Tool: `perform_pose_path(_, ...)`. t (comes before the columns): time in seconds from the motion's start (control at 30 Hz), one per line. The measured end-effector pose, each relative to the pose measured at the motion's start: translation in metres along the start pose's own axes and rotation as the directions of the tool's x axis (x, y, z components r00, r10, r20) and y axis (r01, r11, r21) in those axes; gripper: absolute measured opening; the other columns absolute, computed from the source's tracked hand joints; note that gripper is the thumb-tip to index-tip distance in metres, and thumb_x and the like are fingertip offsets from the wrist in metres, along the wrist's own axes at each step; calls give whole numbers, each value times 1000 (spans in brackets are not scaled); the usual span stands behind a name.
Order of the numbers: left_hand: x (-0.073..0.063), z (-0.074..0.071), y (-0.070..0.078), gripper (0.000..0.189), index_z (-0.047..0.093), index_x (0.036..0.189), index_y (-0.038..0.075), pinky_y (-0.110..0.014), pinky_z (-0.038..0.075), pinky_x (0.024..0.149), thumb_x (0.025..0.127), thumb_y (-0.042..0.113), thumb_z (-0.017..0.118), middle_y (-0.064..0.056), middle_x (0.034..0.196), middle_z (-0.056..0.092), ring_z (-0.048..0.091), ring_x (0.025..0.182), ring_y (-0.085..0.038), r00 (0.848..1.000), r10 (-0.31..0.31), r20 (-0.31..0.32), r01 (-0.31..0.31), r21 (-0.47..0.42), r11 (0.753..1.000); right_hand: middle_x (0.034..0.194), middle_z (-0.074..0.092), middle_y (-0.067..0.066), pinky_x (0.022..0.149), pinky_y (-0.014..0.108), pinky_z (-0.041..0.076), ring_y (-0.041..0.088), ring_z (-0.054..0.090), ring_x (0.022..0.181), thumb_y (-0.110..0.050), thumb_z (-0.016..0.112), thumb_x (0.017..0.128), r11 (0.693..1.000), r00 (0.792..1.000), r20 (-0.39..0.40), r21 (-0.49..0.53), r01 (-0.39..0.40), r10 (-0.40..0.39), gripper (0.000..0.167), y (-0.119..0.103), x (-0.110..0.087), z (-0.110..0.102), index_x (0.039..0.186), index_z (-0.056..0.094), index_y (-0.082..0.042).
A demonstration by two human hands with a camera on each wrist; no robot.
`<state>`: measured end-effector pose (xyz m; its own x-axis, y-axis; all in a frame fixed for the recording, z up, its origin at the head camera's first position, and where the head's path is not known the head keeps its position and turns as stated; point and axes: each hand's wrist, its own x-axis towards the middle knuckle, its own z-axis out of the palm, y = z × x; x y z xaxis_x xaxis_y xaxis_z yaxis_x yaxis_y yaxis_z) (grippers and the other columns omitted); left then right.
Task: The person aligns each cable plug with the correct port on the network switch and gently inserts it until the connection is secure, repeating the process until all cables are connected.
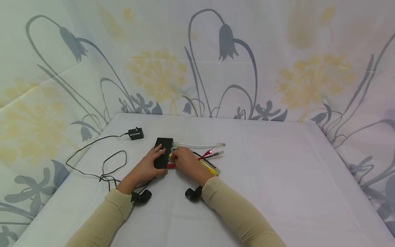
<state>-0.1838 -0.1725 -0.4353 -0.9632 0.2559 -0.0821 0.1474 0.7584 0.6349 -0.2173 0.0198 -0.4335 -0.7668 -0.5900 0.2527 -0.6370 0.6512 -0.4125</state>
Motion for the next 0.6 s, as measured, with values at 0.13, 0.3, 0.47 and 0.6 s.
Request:
perform_pose_path(0.13, 0, 2, 1, 84, 35, 151, 15, -62, 24, 113, 79, 33, 75, -4, 164, 15, 4, 151, -37, 1000, 9, 6, -9, -8, 1000, 93, 68, 5, 78, 33, 54, 19, 66, 85, -8, 67, 88, 1000, 1000, 15, -10, -14, 14, 11, 2, -2, 0, 95, 76, -9)
perform_pose_path(0.3, 1, 5, 0, 84, 34, 152, 15, -62, 24, 113, 80, 35, 74, -4, 164, 14, 4, 151, -38, 999, 33, 7, -33, 2, 999, 94, 68, 4, 78, 33, 53, 19, 65, 87, -10, 67, 90, 999, 998, 42, -3, -35, 36, 11, 3, -7, -2, 97, 76, -9)
perform_pose_path(0.47, -1, 3, -2, 85, 33, 152, 17, -60, 25, 113, 81, 37, 74, -2, 164, 13, 3, 151, -35, 999, 38, 1, -38, 30, 999, 97, 69, 2, 82, 34, 53, 18, 65, 90, -17, 66, 91, 999, 997, 65, 4, -35, 34, 13, 2, -15, -12, 98, 75, -10)
perform_pose_path(0.6, -5, -1, -2, 86, 32, 153, 19, -60, 25, 114, 81, 39, 74, -3, 165, 9, 2, 152, -34, 1000, 2, 12, -3, 49, 999, 100, 68, 1, 85, 36, 53, 18, 65, 93, -22, 65, 92, 999, 998, 53, 15, -44, 43, 14, 5, -28, -27, 98, 74, -13)
